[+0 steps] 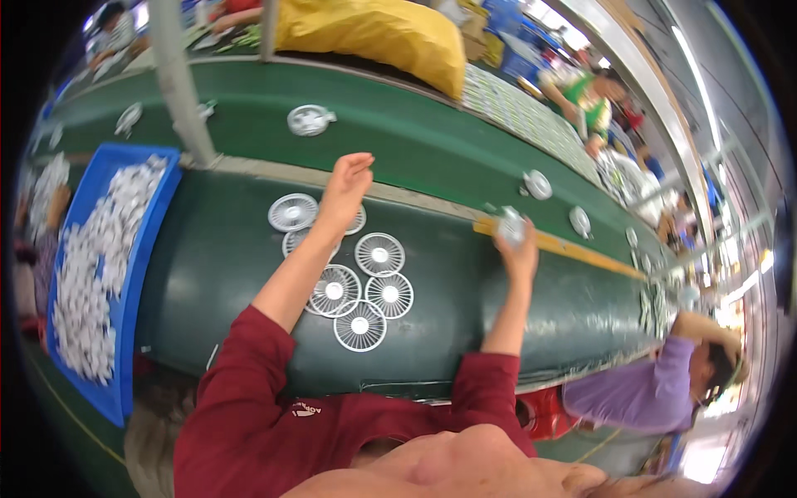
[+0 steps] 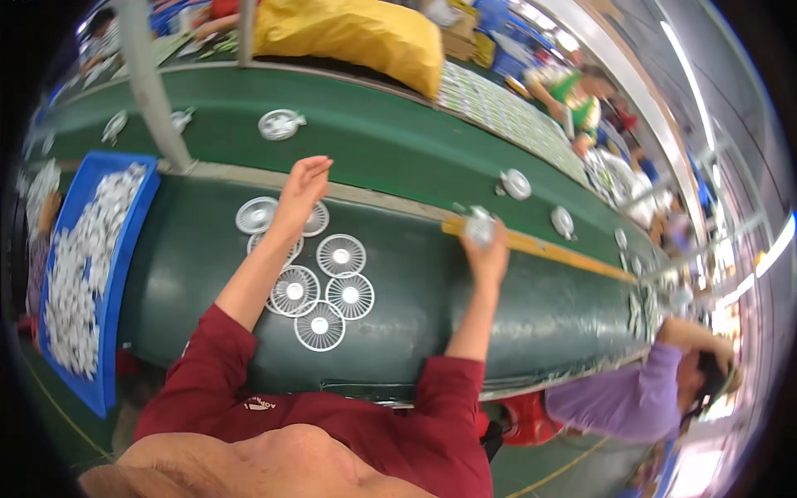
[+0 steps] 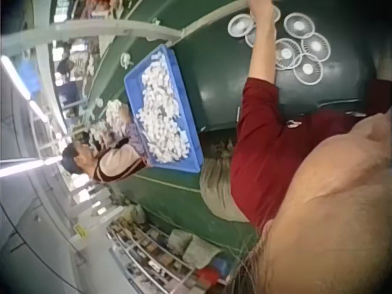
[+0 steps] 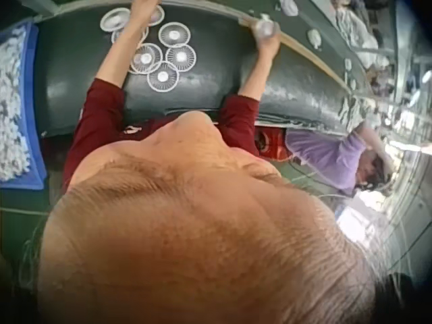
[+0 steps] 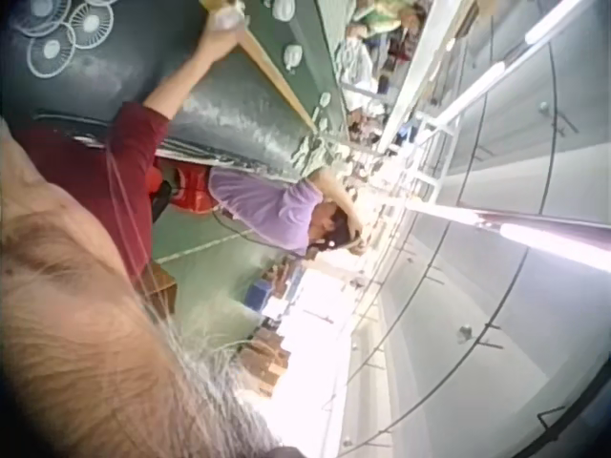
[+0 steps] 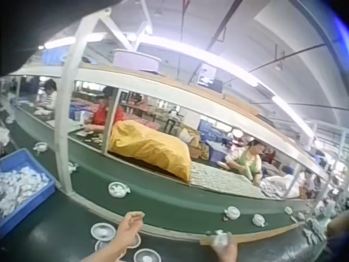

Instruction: The person assembles portable fans by fitting grill covers onto fan bodies by hand and placing the assembled fan units on the conveyor belt.

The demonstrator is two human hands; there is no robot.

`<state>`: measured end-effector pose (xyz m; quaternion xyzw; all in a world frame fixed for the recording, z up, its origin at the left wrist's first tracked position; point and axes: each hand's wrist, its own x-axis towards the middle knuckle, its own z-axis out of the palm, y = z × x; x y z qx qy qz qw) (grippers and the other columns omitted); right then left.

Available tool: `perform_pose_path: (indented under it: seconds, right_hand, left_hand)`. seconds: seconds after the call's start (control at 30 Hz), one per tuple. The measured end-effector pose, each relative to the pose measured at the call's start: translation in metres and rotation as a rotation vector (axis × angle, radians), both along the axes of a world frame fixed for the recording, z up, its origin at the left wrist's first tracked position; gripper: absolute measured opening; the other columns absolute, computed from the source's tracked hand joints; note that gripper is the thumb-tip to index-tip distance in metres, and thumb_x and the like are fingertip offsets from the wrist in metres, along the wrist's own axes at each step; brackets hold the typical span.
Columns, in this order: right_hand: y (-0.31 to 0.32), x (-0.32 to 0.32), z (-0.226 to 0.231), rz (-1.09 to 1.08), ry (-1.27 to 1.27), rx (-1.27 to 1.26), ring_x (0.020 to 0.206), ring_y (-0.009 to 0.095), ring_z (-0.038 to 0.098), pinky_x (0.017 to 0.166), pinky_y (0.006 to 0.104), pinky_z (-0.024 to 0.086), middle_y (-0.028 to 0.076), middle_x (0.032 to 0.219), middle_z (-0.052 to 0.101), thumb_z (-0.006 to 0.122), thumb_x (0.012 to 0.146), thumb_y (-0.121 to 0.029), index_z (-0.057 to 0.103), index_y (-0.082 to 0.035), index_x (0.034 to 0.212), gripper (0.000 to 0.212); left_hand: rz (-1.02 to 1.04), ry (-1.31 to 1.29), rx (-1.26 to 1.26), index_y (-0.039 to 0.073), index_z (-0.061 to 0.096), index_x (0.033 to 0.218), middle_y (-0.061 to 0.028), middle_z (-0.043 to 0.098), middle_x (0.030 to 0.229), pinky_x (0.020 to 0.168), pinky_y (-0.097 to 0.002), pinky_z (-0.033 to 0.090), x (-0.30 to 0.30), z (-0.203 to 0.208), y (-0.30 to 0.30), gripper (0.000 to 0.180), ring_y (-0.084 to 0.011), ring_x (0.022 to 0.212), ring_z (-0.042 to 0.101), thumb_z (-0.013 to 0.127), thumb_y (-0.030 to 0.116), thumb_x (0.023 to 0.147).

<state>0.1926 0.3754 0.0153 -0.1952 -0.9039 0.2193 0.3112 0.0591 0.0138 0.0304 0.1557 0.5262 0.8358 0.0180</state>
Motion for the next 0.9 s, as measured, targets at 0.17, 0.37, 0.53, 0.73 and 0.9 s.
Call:
perform_pose_path:
  seconds: [0.17,0.37,0.53,0.73,0.9]
  right_hand:
    - [0.019,0.051,-0.007,-0.533,-0.253,0.428,0.121,0.044,0.046,0.097,0.0506,0.042,0.026,0.136,0.043,0.079,0.070,-0.038,0.046,-0.010,0.134,0.078]
    - [-0.114,-0.016,0.024,0.412,-0.131,-0.007,0.122,0.032,0.052,0.102,0.0401,0.040,0.019,0.129,0.056,0.072,0.079,-0.020,0.058,-0.007,0.123,0.048]
    - [-0.242,-0.073,0.028,1.038,-0.226,0.012,0.136,0.037,0.033,0.112,0.0433,0.029,0.021,0.145,0.038,0.077,0.071,-0.018,0.046,-0.011,0.137,0.073]
    - [-0.256,-0.084,-0.009,0.979,-0.218,0.182,0.121,0.034,0.048,0.102,0.0420,0.040,0.013,0.132,0.052,0.076,0.070,-0.012,0.061,-0.010,0.117,0.050]
    - [-0.245,-0.090,0.000,0.833,-0.010,-0.262,0.083,0.020,0.064,0.073,0.0337,0.053,0.009,0.096,0.068,0.067,0.082,-0.010,0.063,-0.004,0.106,0.025]
  left_hand:
    - [0.493,0.357,-0.555,0.004,0.054,0.119,-0.0164,0.059,0.119,0.098,-0.0421,0.041,-0.081,-0.020,-0.049,0.040,-0.0348,0.111,0.055,0.064,0.019,0.083]
    - [0.709,0.176,-1.087,0.007,0.044,0.133,-0.0177,0.044,0.137,0.100,-0.0510,0.041,-0.186,-0.043,-0.065,0.057,-0.0413,0.122,0.044,0.065,0.023,0.083]
    - [0.560,0.112,-1.199,0.012,0.047,0.132,-0.0195,0.054,0.126,0.097,-0.0462,0.044,-0.228,-0.068,-0.088,0.052,-0.0378,0.115,0.053,0.060,0.020,0.083]
    - [0.441,0.174,-1.309,0.008,0.055,0.102,-0.0214,0.066,0.096,0.081,-0.0492,0.048,-0.188,-0.055,-0.074,0.018,-0.0407,0.095,0.062,0.055,0.021,0.089]
    - [0.179,-0.269,-0.478,0.004,0.044,0.119,-0.0214,0.060,0.110,0.074,-0.0415,0.059,-0.130,-0.040,-0.073,0.036,-0.0318,0.096,0.066,0.051,-0.002,0.085]
